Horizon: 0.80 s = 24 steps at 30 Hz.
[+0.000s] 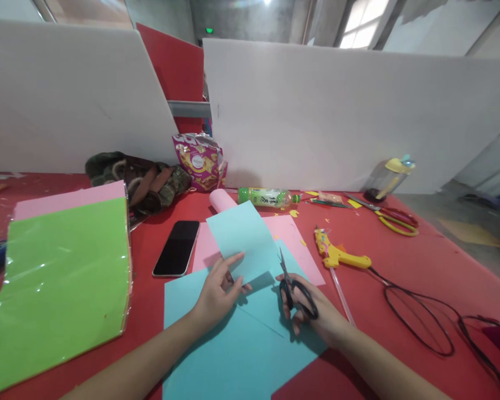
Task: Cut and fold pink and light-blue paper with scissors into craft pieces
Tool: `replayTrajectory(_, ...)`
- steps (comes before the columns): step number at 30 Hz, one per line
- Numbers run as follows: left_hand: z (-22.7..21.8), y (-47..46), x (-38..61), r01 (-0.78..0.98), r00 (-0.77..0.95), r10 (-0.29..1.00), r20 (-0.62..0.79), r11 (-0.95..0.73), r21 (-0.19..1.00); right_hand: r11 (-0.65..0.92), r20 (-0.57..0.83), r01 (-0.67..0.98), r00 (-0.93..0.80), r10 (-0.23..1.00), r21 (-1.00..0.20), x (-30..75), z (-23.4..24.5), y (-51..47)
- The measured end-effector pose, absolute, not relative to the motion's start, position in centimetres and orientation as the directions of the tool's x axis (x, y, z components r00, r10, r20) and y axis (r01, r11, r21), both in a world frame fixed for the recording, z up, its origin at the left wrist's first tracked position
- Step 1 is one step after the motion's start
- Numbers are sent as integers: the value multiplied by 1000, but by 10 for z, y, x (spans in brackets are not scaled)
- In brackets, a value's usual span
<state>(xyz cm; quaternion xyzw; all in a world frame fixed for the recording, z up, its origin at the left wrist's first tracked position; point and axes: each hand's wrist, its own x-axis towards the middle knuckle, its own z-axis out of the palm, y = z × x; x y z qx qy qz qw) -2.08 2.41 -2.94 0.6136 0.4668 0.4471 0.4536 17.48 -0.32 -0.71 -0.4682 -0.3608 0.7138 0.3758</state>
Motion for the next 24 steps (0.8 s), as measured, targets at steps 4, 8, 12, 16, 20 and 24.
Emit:
replayTrajectory(4,-32,24,-21,157,169,978,126,-153,976,-454,-395,-184,-283,874,-872,174,-8,-3)
replayTrajectory(8,-35,25,-22,184,161,976,147,-176,967,-456,-400,-164,-283,871,-875,174,-8,-4)
replayTrajectory(12,-34,25,-22,173,139,977,163,-186,967,-448,-395,-151,-289,872,-881,174,-8,-3)
replayTrajectory(16,-33,25,-22,153,139,979,148,-169,974,-443,-390,-134,-300,871,-886,175,-9,-3)
replayTrajectory(20,-34,24,-22,148,147,980,134,-156,977,-430,-378,-128,-301,875,-893,175,-10,-4)
replayTrajectory(24,-32,24,-21,157,146,981,128,-151,976,-430,-378,-133,-296,877,-893,175,-8,-5)
